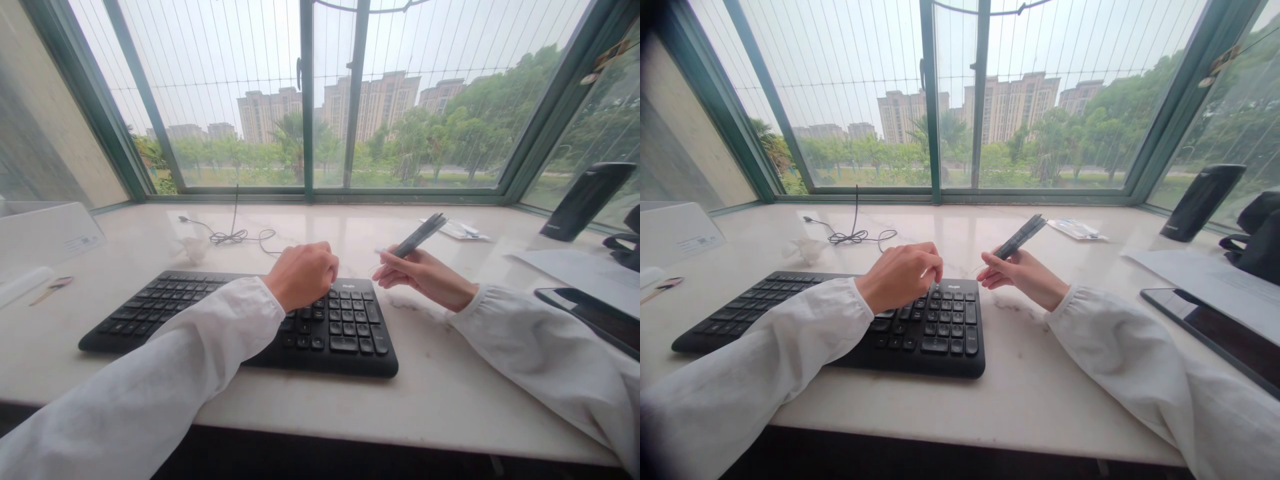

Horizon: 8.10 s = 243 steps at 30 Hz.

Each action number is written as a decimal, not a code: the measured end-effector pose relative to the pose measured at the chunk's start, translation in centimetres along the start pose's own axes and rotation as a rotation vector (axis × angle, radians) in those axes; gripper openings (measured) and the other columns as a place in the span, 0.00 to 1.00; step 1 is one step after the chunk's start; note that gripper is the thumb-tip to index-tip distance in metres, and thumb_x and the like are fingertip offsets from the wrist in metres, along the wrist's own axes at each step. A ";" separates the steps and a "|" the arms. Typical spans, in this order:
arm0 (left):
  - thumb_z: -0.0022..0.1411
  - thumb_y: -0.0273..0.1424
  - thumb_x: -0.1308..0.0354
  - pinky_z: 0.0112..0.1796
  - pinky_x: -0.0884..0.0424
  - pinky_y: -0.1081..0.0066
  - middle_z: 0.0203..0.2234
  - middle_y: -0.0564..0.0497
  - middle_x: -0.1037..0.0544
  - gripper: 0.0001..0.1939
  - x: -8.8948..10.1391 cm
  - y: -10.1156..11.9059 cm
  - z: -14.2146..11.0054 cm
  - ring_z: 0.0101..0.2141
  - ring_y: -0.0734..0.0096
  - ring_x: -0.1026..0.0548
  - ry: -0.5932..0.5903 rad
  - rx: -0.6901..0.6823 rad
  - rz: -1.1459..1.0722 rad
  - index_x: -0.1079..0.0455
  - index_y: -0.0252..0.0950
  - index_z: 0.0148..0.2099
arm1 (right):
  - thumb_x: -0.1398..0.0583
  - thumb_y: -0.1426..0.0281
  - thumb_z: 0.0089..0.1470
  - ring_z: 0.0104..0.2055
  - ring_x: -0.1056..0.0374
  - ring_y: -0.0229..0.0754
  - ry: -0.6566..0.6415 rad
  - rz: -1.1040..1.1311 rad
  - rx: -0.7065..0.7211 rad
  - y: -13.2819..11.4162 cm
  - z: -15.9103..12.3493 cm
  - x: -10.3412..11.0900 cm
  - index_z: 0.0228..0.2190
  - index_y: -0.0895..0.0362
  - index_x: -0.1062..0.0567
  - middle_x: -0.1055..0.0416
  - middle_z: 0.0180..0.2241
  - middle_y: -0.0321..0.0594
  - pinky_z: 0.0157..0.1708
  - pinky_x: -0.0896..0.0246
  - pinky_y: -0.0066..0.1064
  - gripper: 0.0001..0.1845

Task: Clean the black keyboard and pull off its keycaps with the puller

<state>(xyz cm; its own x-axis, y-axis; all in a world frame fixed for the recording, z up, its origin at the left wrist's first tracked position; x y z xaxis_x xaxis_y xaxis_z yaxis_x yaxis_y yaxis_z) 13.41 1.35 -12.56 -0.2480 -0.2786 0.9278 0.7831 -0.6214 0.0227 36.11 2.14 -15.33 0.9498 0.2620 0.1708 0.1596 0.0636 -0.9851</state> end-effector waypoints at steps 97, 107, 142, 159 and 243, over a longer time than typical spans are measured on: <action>0.63 0.28 0.51 0.25 0.47 0.70 0.33 0.52 0.23 0.14 0.0 1.3 -0.2 0.25 0.71 0.31 0.010 -0.119 0.038 0.25 0.39 0.31 | 0.33 0.47 0.45 0.34 0.30 0.44 -0.165 -0.362 0.335 -0.5 -0.6 -0.7 0.33 0.56 0.21 0.25 0.30 0.42 0.34 0.34 0.35 0.25; 0.62 0.28 0.51 0.25 0.46 0.69 0.33 0.53 0.23 0.14 -0.2 1.1 -0.2 0.26 0.71 0.30 0.014 -0.121 0.025 0.25 0.39 0.30 | 0.34 0.50 0.48 0.34 0.28 0.44 -0.198 -0.439 0.421 -0.5 -0.2 0.0 0.35 0.58 0.19 0.23 0.31 0.42 0.34 0.32 0.34 0.24; 0.62 0.28 0.51 0.25 0.46 0.70 0.33 0.54 0.23 0.14 -0.3 1.1 -0.3 0.23 0.73 0.34 0.005 -0.117 0.018 0.26 0.39 0.30 | 0.41 0.74 0.62 0.35 0.29 0.38 -0.401 -0.902 1.103 -2.7 -2.9 -0.3 0.43 0.61 0.24 0.23 0.34 0.46 0.38 0.32 0.29 0.09; 0.62 0.27 0.50 0.26 0.40 0.70 0.32 0.51 0.23 0.14 -0.1 1.4 -0.3 0.25 0.72 0.30 -0.015 -0.106 0.023 0.24 0.39 0.31 | 0.47 0.66 0.67 0.36 0.30 0.39 -0.319 -0.935 1.105 -0.6 -2.3 -0.1 0.44 0.59 0.23 0.24 0.34 0.45 0.37 0.34 0.30 0.16; 0.62 0.25 0.51 0.21 0.43 0.69 0.25 0.47 0.24 0.11 -1.1 1.4 -0.4 0.23 0.65 0.27 -0.018 -0.227 0.001 0.27 0.35 0.32 | 0.39 0.70 0.60 0.34 0.30 0.38 -0.084 -0.896 0.697 -0.4 -2.4 -1.7 0.36 0.53 0.29 0.28 0.32 0.36 0.36 0.34 0.29 0.02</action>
<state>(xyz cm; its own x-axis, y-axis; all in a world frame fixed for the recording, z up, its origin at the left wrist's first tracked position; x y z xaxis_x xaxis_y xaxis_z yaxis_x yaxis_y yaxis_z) 14.55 0.49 -13.70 -0.2359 -0.2676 0.9342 0.6346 -0.7705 -0.0605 35.13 -0.67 -15.24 0.5438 -0.0857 0.8349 0.5630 0.7750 -0.2871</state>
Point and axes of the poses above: each hand's wrist, its own z-axis towards the middle knuckle, its own x-axis out of the back of the hand, y = z × x, the point moved 2 cm from there along z, towards the middle knuckle
